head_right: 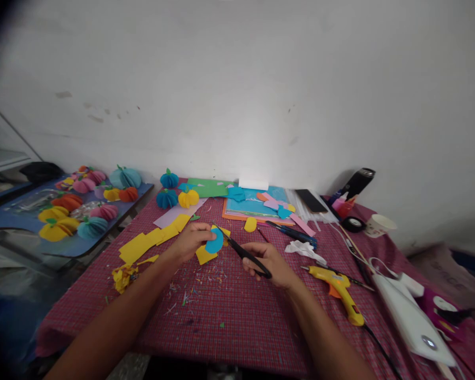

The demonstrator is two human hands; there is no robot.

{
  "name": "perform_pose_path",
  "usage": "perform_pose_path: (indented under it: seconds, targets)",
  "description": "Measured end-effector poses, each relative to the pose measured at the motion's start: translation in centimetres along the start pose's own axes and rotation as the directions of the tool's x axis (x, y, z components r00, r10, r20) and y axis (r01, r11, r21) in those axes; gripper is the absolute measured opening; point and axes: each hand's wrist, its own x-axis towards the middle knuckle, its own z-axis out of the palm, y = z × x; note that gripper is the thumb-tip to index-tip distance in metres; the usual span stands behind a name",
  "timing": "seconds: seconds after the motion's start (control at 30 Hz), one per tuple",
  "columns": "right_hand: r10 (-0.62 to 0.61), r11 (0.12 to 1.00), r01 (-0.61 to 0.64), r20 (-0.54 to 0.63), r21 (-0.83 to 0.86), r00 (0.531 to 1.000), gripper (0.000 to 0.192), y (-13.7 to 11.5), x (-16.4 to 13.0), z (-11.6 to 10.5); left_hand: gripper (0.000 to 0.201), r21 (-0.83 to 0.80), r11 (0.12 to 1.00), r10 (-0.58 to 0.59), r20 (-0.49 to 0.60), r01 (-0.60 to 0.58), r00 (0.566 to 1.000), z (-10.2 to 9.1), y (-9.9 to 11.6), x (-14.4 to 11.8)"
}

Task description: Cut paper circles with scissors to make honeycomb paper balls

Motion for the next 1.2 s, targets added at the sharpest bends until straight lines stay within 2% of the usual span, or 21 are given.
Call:
perform_pose_path:
  seconds: [0.3, 0.5, 0.93, 1.2]
  targets:
    - [-0.017, 1.000, 0.018, 0.022, -0.025, 1.000, 0.042, -0.28, -0.15, 0.01, 0.021, 0.028, 0.999, 0.020, 0.032, -0.021, 0.999, -0.46, -0.39, 0.18]
    - [0.006, 0.998, -0.008, 0.030, 0.063, 1.000, 0.042, -0.26, -0.07, 0.04, 0.022, 0.055, 0.998, -0.016, 0.045, 0.013, 0.999, -0.45, -0.48, 0.18]
    - [-0.009, 0.995, 0.005, 0.042, 0.103, 0.999, 0.038, -0.03, -0.09, 0.21, 0.023, 0.062, 0.998, -0.022, 0.054, 0.019, 0.998, -0.51, -0.78, 0.28]
    - [-0.014, 0.991, 0.005, 0.068, 0.130, 0.998, 0.039, 0.15, -0.11, 0.17, 0.021, 0.101, 0.994, -0.046, 0.099, 0.036, 0.994, -0.49, -0.63, 0.23]
